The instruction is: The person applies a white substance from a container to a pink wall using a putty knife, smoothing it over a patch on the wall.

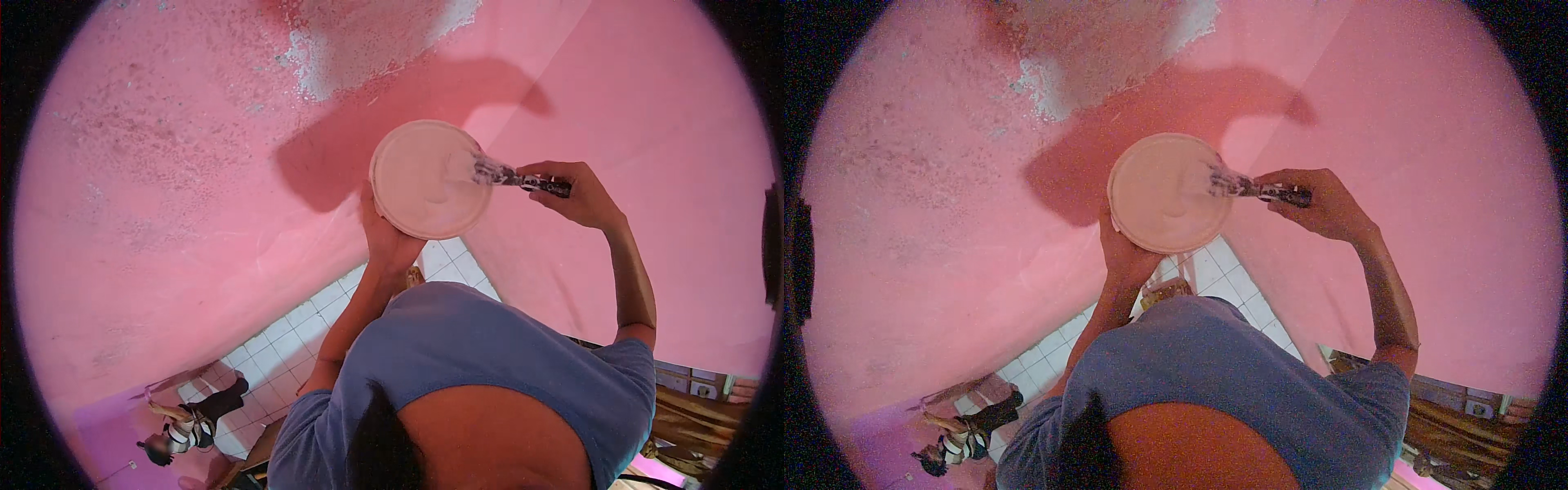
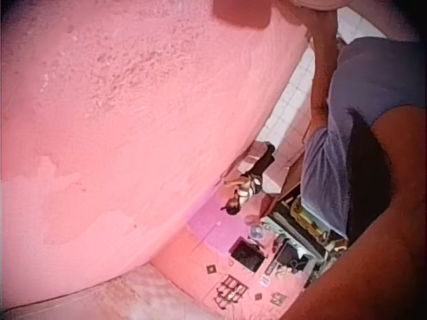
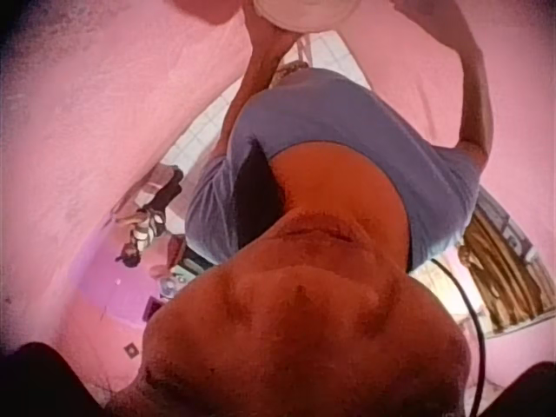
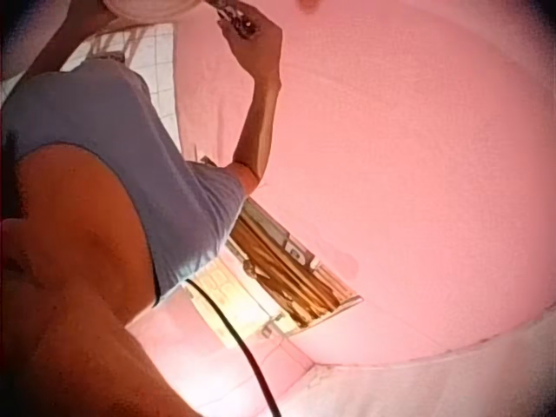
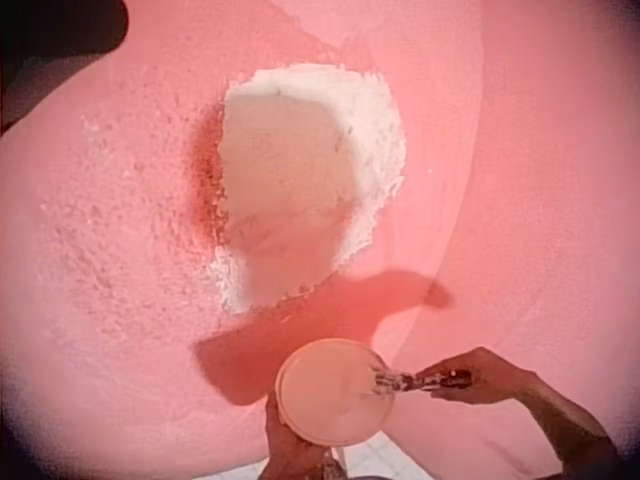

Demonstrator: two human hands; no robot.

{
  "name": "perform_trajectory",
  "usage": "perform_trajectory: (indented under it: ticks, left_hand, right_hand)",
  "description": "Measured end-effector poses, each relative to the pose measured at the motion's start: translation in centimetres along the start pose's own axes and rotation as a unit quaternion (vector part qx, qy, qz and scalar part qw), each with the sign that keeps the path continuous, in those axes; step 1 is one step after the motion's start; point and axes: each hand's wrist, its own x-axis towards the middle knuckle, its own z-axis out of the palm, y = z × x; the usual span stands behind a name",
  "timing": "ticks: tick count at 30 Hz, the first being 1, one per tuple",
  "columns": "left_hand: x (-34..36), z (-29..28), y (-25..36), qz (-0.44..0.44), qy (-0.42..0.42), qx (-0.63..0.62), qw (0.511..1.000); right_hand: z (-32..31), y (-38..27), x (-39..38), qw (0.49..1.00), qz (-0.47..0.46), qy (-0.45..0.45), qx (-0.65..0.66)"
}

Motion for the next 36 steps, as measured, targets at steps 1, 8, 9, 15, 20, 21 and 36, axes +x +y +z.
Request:
perform_trajectory:
  ticks: [1,8,9,15,20,21,36]
  left_hand:
    - [0.0,-0.1,0.1,-0.001,0.000,0.002,1.000]
    - [-0.4,-0.2,0.1,0.070,-0.119,0.087,0.987]
    - [-0.5,0.3,0.2,0.068,-0.086,0.099,0.989]
    - [0.0,0.4,0.6,0.015,0.018,0.007,1.000]
    - [1.3,0.6,0.7,0.010,0.043,-0.055,0.997]
    - [1.5,0.7,0.8,0.015,0.044,-0.058,0.997]
    - [2.9,2.5,1.3,0.032,0.062,-0.053,0.996]
  right_hand:
    - [0.0,0.2,0.0,1.000,-0.004,-0.006,-0.006]
    - [1.4,1.4,0.2,0.999,0.017,0.023,0.020]
    - [1.1,1.0,0.1,0.999,0.003,0.023,-0.029]
    - [0.6,-0.5,-0.2,0.984,-0.064,0.090,-0.137]
    - [3.9,1.5,-0.6,0.961,-0.143,0.205,-0.119]
    - [4.5,1.9,-0.6,0.961,-0.144,0.203,-0.120]
    - [5.7,4.2,-1.5,0.867,-0.157,0.319,-0.350]
